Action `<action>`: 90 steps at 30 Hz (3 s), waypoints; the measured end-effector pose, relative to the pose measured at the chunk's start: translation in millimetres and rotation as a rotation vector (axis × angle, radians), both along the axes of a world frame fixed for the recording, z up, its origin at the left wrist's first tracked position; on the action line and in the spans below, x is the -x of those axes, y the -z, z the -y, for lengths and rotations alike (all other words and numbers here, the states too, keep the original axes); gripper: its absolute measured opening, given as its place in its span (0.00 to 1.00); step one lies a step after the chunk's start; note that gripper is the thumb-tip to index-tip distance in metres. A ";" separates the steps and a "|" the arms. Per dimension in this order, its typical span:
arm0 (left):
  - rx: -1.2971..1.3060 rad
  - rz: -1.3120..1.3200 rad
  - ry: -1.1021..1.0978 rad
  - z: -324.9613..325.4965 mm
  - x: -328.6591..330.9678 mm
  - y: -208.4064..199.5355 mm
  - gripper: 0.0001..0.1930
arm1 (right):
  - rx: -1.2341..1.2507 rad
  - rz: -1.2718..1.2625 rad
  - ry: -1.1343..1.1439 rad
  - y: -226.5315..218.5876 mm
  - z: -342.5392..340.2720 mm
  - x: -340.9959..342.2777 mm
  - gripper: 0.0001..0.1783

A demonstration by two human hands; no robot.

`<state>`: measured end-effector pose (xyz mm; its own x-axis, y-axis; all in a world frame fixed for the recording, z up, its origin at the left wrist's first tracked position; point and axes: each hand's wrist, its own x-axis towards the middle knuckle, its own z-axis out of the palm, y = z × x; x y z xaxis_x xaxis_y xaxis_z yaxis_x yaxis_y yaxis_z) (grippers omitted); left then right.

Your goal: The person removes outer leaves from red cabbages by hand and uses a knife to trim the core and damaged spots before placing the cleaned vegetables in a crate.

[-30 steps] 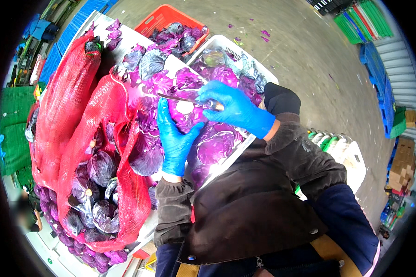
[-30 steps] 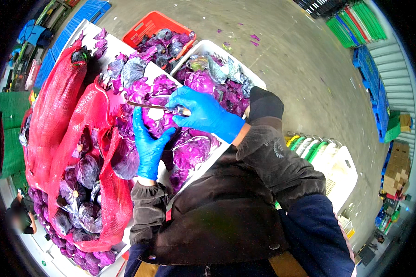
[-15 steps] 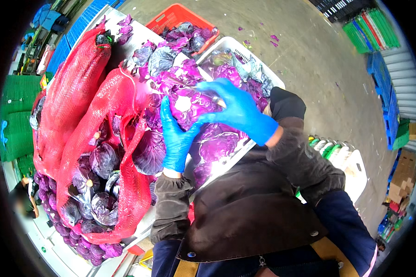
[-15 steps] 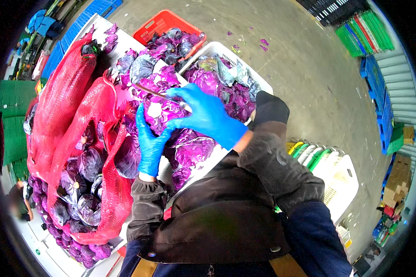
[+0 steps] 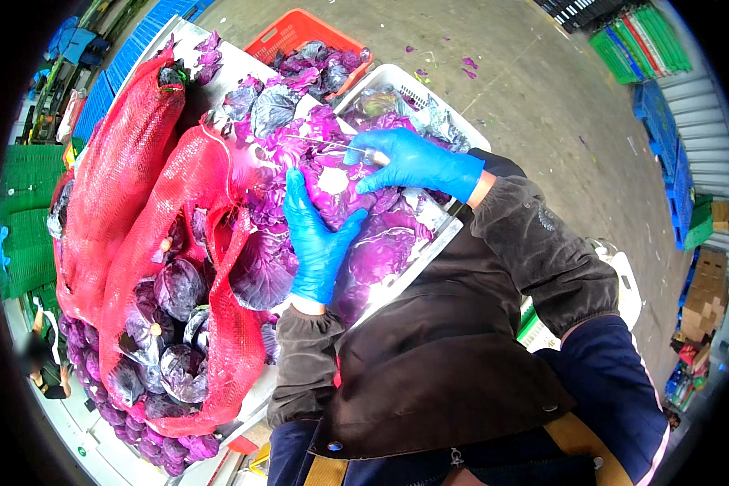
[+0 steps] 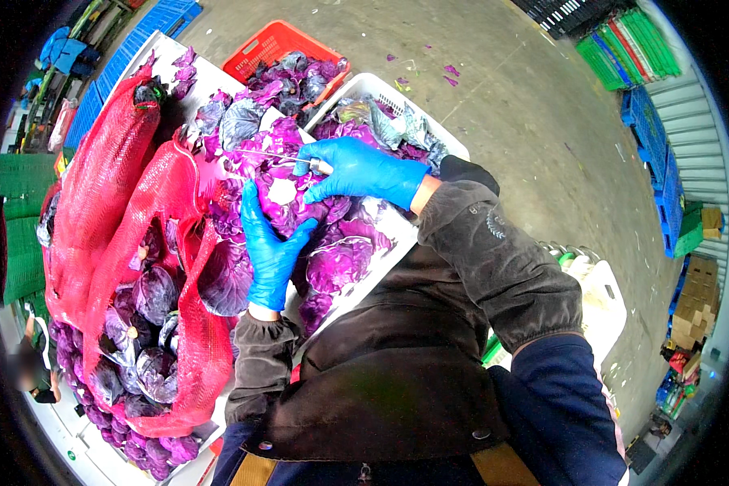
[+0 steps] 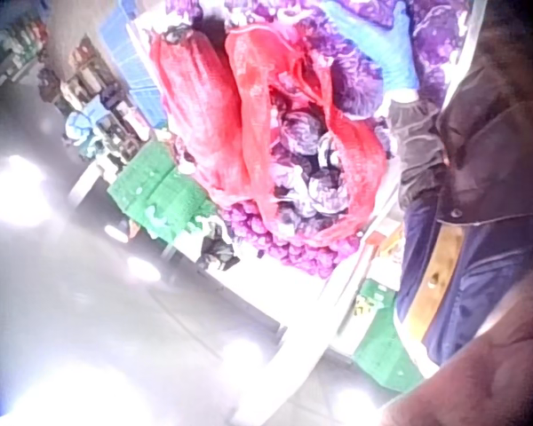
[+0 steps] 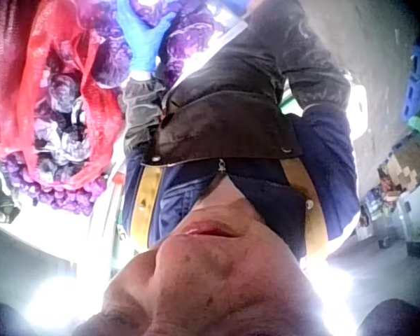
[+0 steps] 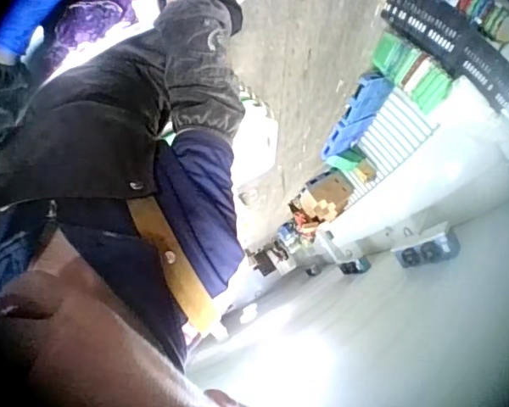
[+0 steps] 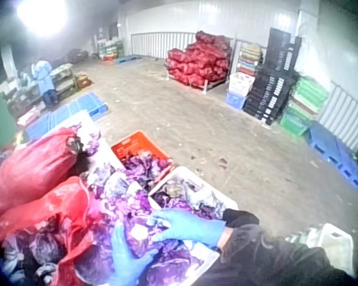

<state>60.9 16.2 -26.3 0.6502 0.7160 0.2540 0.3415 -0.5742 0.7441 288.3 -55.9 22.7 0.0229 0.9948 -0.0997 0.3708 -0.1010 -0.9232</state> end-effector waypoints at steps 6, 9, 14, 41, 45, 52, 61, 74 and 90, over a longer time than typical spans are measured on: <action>-0.024 -0.028 -0.043 3.5 -6.0 -3.6 0.60 | -0.263 0.286 0.002 9.5 14.1 3.9 0.24; -0.091 -0.035 -0.040 3.8 -8.8 -4.3 0.59 | -0.295 0.563 0.102 -0.2 20.5 22.6 0.23; -0.022 0.011 -0.034 5.7 -15.0 -9.4 0.58 | -0.344 0.557 0.239 0.8 22.4 35.4 0.19; 0.318 0.143 -0.041 -10.5 5.7 9.0 0.59 | -0.049 0.052 0.117 23.6 26.9 5.0 0.42; 0.256 0.126 -0.043 -10.8 11.4 13.7 0.60 | 0.035 0.244 0.141 3.7 21.6 21.9 0.43; 0.216 0.066 -0.013 -9.5 3.7 5.8 0.59 | 0.042 0.414 -0.005 2.7 4.5 1.6 0.38; 0.231 0.109 0.018 -10.8 -0.6 6.3 0.57 | -0.218 0.425 0.005 16.4 21.5 9.9 0.27; 0.200 0.090 0.122 -18.7 14.4 2.8 0.61 | -0.297 0.437 -0.027 26.7 43.4 15.6 0.31; 0.271 0.175 -0.009 10.7 46.7 5.5 0.61 | -0.224 0.242 0.607 36.2 64.6 22.8 0.34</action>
